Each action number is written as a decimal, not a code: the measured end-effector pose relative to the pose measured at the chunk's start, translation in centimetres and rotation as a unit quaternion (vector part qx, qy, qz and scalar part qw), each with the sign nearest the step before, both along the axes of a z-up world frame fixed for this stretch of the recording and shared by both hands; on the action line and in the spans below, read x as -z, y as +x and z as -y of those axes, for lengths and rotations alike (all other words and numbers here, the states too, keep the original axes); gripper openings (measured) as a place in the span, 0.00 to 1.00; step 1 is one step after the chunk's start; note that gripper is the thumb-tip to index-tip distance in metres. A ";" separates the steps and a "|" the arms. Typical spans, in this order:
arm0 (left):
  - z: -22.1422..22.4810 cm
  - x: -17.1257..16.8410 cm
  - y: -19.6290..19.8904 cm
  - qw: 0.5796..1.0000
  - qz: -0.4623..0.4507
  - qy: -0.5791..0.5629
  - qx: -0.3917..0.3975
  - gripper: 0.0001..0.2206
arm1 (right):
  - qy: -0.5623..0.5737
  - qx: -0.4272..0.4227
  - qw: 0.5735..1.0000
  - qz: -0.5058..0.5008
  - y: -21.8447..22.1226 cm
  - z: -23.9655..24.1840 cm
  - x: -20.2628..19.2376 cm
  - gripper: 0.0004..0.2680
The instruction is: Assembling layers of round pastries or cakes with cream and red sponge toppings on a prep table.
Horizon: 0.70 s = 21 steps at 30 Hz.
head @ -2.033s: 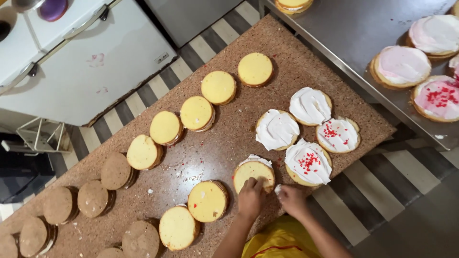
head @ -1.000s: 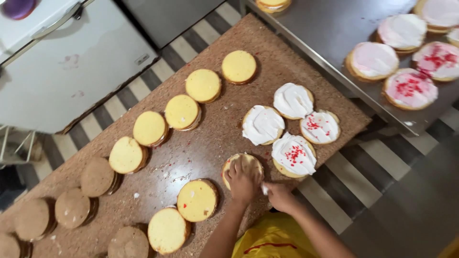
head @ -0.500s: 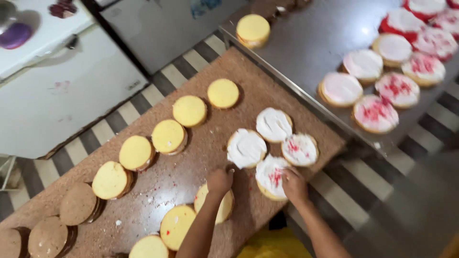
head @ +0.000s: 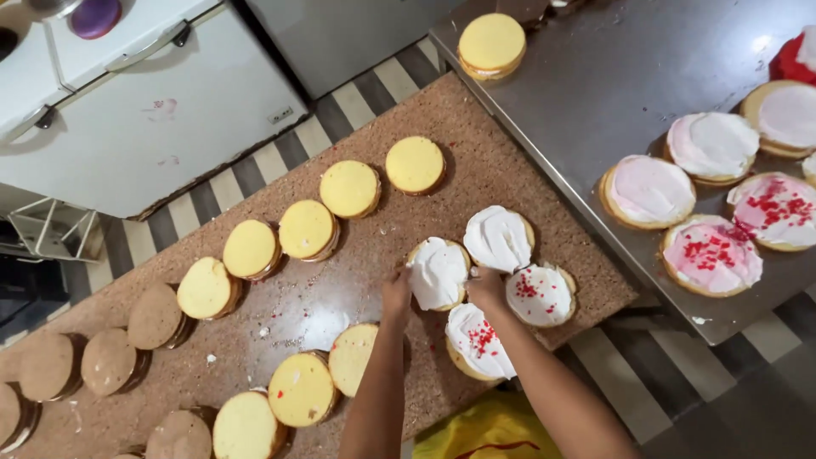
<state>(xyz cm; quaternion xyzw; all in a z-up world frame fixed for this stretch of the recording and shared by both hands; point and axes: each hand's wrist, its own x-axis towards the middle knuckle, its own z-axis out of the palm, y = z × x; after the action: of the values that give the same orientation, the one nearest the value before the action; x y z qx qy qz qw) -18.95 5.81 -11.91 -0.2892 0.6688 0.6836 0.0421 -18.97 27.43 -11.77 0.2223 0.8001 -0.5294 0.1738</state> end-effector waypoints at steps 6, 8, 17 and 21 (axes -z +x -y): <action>-1.4 -6.7 3.1 0.980 0.073 0.181 -0.046 0.10 | -0.106 0.025 0.993 -0.055 2.2 -2.3 0.3 0.16; -2.5 -7.2 6.1 0.970 0.103 0.214 -0.043 0.10 | -0.155 0.028 0.985 -0.066 5.1 -5.2 -1.0 0.17; -5.7 -4.6 15.1 0.985 -0.012 -0.074 0.155 0.13 | -0.027 0.081 0.996 -0.014 16.7 -8.3 -3.5 0.19; -5.1 -6.0 13.9 0.969 0.005 -0.173 0.178 0.16 | 0.076 0.082 0.990 -0.085 17.3 -7.3 -3.1 0.16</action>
<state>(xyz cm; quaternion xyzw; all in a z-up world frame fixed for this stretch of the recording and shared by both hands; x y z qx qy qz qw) -5.05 10.92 -5.90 -0.1719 0.8172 0.5377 0.1164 -1.66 34.68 -8.71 0.2537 0.8288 -0.4968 0.0443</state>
